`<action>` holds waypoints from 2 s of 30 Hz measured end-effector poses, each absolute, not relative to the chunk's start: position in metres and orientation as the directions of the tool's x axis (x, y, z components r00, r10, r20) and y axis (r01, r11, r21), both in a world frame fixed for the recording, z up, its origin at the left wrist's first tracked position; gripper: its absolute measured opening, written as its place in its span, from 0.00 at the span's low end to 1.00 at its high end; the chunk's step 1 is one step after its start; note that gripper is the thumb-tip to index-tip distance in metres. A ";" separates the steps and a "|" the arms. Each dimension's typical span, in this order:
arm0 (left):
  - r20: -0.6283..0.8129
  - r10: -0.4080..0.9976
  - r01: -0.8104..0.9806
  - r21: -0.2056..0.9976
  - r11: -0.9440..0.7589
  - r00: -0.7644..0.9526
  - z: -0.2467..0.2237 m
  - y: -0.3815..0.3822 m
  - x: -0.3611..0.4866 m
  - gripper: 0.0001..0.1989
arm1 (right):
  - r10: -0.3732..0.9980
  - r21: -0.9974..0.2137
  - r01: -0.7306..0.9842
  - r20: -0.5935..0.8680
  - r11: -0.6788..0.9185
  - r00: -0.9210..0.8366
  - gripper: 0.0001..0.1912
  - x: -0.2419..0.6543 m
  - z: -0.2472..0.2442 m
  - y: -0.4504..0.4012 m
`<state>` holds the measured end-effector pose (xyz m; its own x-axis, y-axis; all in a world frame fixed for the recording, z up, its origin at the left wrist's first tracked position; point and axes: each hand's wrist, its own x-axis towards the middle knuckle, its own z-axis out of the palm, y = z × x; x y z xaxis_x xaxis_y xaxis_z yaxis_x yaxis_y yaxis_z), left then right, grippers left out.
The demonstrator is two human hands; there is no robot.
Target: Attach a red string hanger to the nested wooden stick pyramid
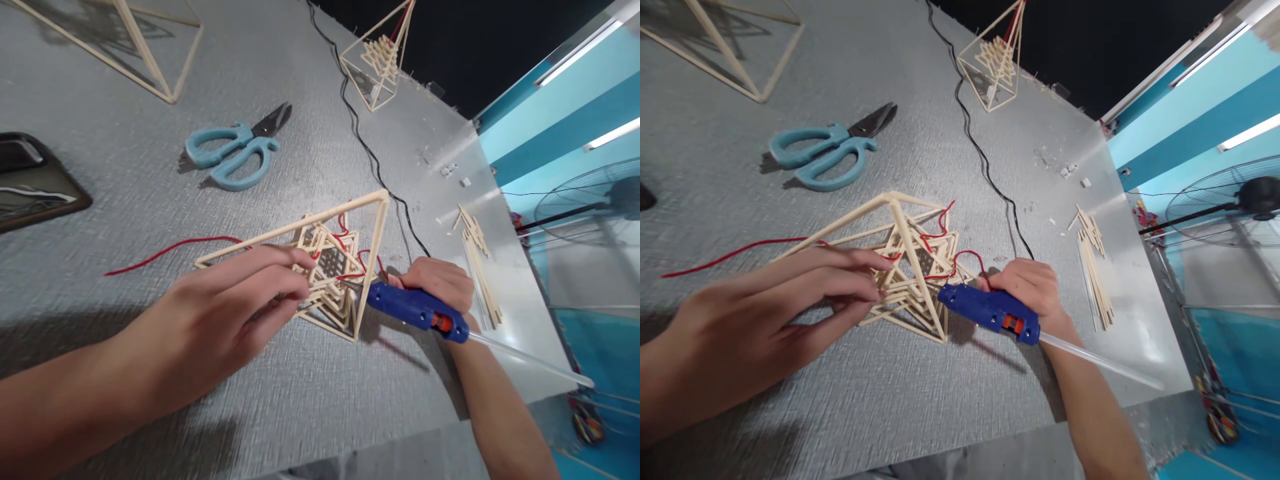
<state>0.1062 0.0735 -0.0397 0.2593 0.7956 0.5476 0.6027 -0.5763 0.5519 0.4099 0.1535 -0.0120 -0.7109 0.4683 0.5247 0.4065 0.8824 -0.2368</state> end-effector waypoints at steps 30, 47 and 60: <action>0.546 0.793 0.585 0.561 -0.586 0.271 -0.040 0.074 0.105 0.08 | 0.444 -0.224 0.389 0.561 0.894 -0.699 0.11 0.413 -0.011 0.156; 0.535 0.799 0.599 0.555 -0.577 0.274 -0.040 0.073 0.105 0.09 | 0.461 -0.172 0.443 0.534 0.880 -0.708 0.16 0.412 -0.010 0.155; 0.543 0.794 0.597 0.553 -0.582 0.272 -0.040 0.073 0.104 0.08 | 0.435 -0.148 0.427 0.539 0.892 -0.722 0.17 0.412 -0.012 0.156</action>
